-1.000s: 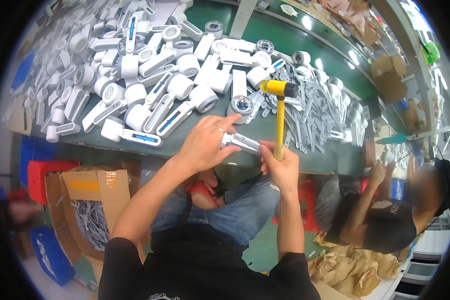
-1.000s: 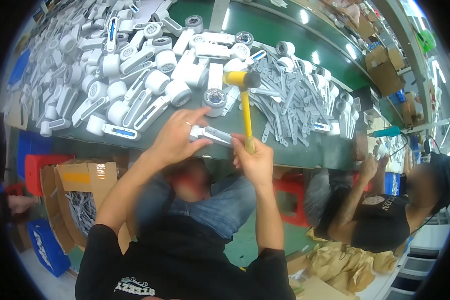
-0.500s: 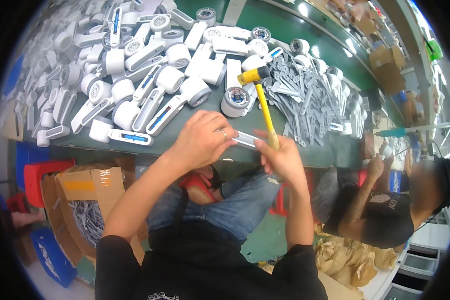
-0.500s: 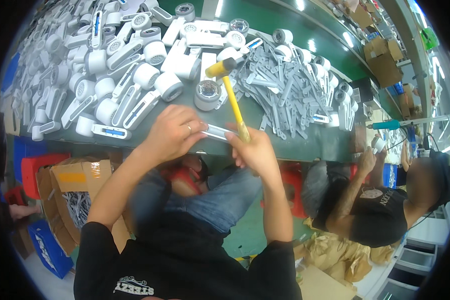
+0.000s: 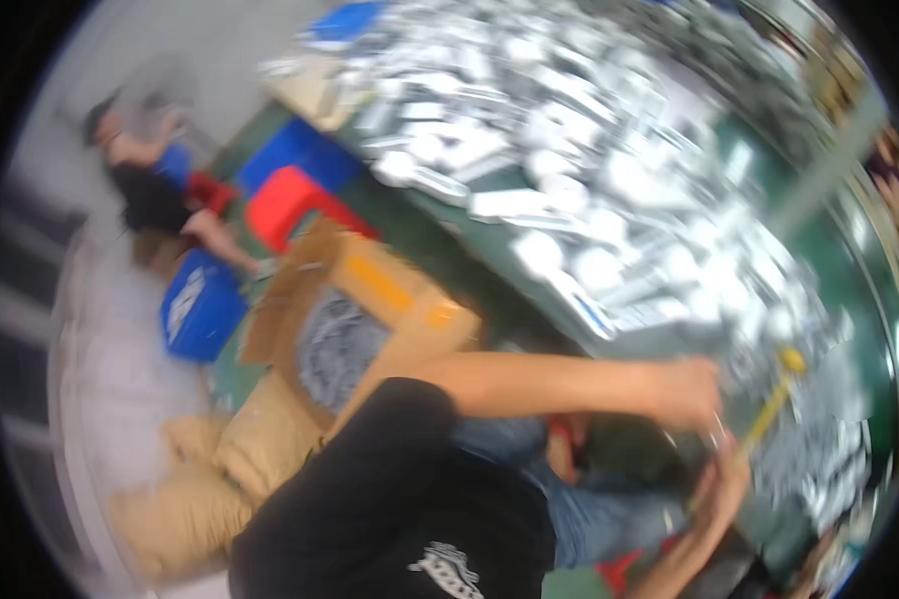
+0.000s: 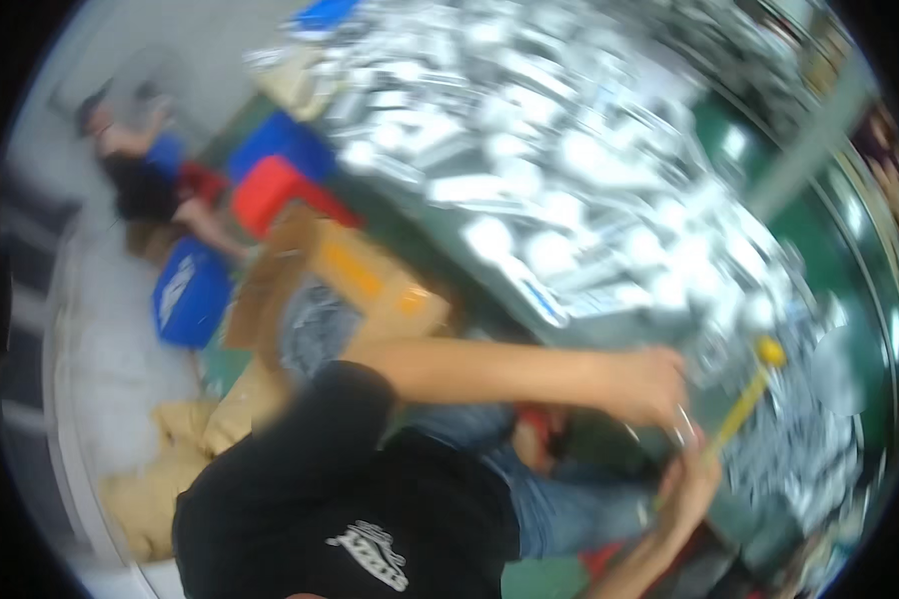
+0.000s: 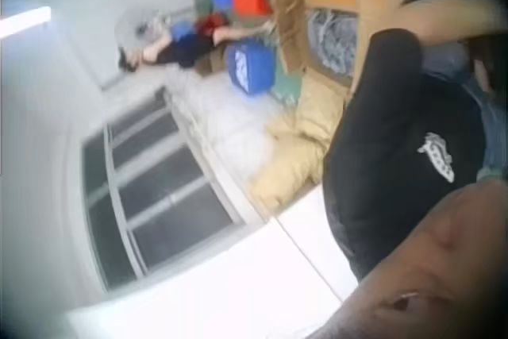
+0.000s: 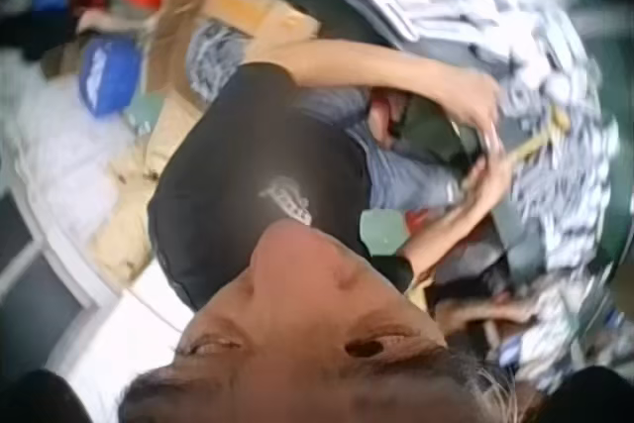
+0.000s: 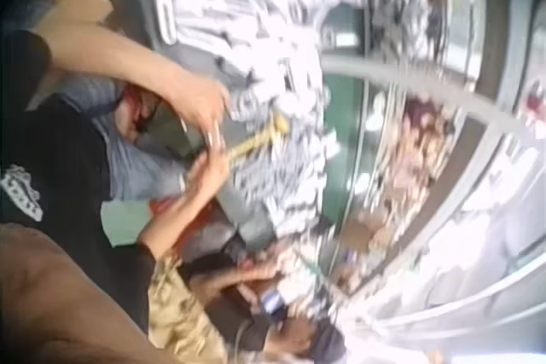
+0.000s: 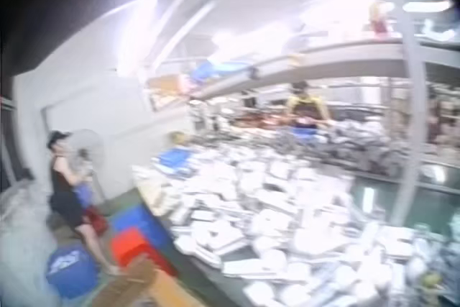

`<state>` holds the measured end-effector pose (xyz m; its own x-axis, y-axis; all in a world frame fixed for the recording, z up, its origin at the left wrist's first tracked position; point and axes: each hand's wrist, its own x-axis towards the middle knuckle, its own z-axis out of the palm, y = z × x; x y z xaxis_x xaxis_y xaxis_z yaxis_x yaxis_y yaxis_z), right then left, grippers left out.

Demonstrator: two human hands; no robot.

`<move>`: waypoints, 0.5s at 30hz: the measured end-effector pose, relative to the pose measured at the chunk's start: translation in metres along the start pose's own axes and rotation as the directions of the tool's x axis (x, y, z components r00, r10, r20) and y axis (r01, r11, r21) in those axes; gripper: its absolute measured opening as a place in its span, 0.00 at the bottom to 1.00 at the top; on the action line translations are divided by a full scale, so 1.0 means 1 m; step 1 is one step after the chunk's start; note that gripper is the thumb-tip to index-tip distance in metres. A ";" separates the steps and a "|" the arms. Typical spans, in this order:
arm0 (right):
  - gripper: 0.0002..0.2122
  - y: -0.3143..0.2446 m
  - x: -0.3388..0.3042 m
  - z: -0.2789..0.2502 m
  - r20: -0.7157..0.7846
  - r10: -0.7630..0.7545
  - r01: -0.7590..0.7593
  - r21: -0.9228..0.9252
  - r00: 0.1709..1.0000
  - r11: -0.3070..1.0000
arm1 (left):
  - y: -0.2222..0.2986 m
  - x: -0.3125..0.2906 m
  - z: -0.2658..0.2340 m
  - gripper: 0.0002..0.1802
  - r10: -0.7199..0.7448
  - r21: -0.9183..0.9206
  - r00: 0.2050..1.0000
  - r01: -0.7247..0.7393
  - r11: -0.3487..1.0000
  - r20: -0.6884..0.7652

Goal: Assembling handheld fans using a hammer at a factory workstation.

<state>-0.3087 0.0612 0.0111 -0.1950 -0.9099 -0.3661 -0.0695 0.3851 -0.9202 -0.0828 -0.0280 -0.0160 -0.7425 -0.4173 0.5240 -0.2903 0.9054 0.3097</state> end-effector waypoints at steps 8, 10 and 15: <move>0.19 -0.005 0.023 0.023 0.198 0.032 -0.029 -0.017 0.980 0.999 | 0.003 -0.024 -0.038 0.07 -0.037 0.080 0.994 0.045 0.996 -0.104; 0.19 -0.005 0.020 0.021 0.185 0.028 -0.027 -0.006 0.982 1.000 | 0.002 -0.024 -0.037 0.05 -0.036 0.081 0.995 0.044 0.996 -0.096; 0.18 0.019 0.037 0.016 0.090 -0.049 0.049 -0.005 0.995 0.999 | 0.001 -0.017 -0.039 0.04 -0.086 0.087 0.996 0.087 0.992 -0.021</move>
<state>-0.3018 0.0325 -0.0224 -0.1025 -0.9378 -0.3317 -0.0834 0.3404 -0.9366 -0.0468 -0.0235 0.0068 -0.7018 -0.4951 0.5122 -0.4055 0.8688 0.2842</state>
